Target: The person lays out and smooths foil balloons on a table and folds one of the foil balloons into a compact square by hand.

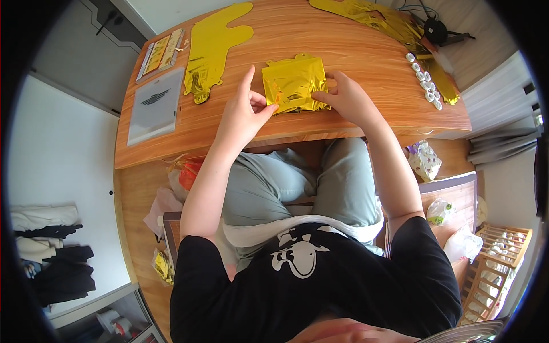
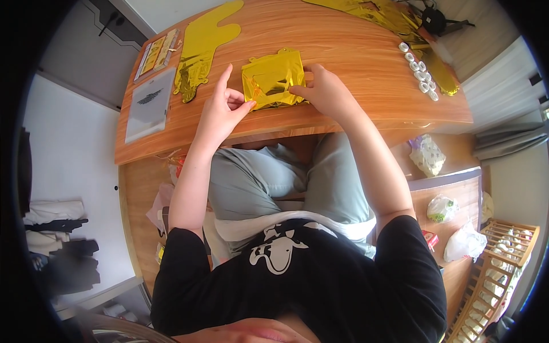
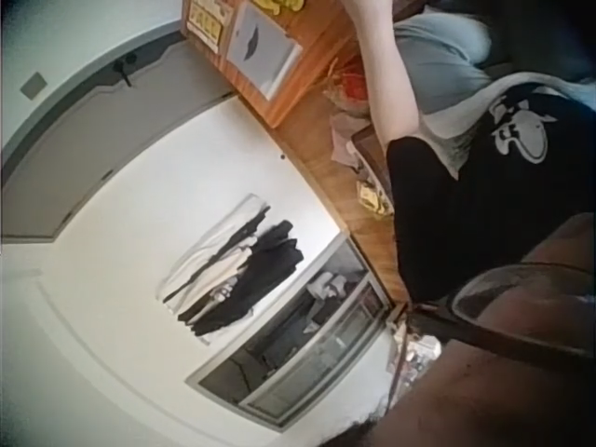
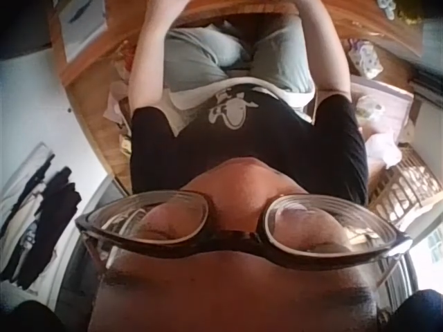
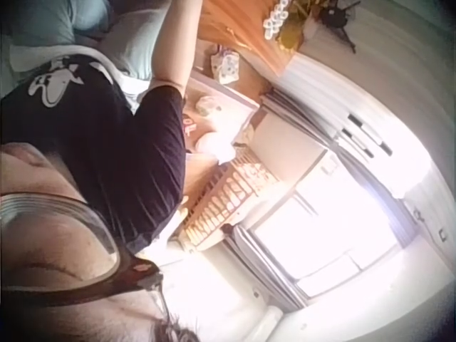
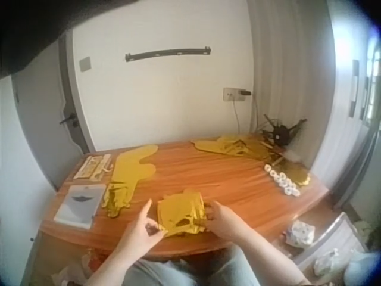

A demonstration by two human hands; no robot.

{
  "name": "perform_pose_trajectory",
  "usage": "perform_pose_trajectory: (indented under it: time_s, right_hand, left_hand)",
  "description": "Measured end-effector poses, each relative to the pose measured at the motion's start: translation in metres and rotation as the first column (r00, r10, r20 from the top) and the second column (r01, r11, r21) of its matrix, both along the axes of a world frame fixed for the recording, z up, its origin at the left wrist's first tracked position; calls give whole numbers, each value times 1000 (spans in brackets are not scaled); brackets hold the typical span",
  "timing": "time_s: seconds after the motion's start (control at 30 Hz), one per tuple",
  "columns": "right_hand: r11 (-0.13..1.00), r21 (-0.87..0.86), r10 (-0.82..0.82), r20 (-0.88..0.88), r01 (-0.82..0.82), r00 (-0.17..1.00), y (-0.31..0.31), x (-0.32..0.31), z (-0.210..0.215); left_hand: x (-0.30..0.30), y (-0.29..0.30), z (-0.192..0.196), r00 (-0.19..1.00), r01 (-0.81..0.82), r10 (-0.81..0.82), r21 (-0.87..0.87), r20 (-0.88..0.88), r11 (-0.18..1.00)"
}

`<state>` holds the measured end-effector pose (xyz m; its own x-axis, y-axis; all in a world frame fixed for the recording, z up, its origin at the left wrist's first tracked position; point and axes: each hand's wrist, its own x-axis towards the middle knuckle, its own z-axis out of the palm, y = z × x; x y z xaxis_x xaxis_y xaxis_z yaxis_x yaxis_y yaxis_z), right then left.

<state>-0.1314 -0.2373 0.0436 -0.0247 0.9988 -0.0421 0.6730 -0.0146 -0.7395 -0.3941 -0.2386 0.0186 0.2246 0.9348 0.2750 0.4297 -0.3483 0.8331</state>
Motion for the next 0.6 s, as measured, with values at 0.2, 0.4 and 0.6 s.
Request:
perform_pose_trajectory:
  time_s: [0.2,0.4,0.6]
  right_hand:
    - [999,32,-33,55,31,998,2,-7,0]
    - [1000,10,-11,7,11,1000,0,-7,0]
    - [997,52,-56,29,54,998,0,-3,-5]
  left_hand:
    - [6,23,6,897,38,137,382,-420,923]
    - [26,64,-6,634,489,-162,230,-756,841]
    - [30,63,-13,612,476,-186,171,-769,863]
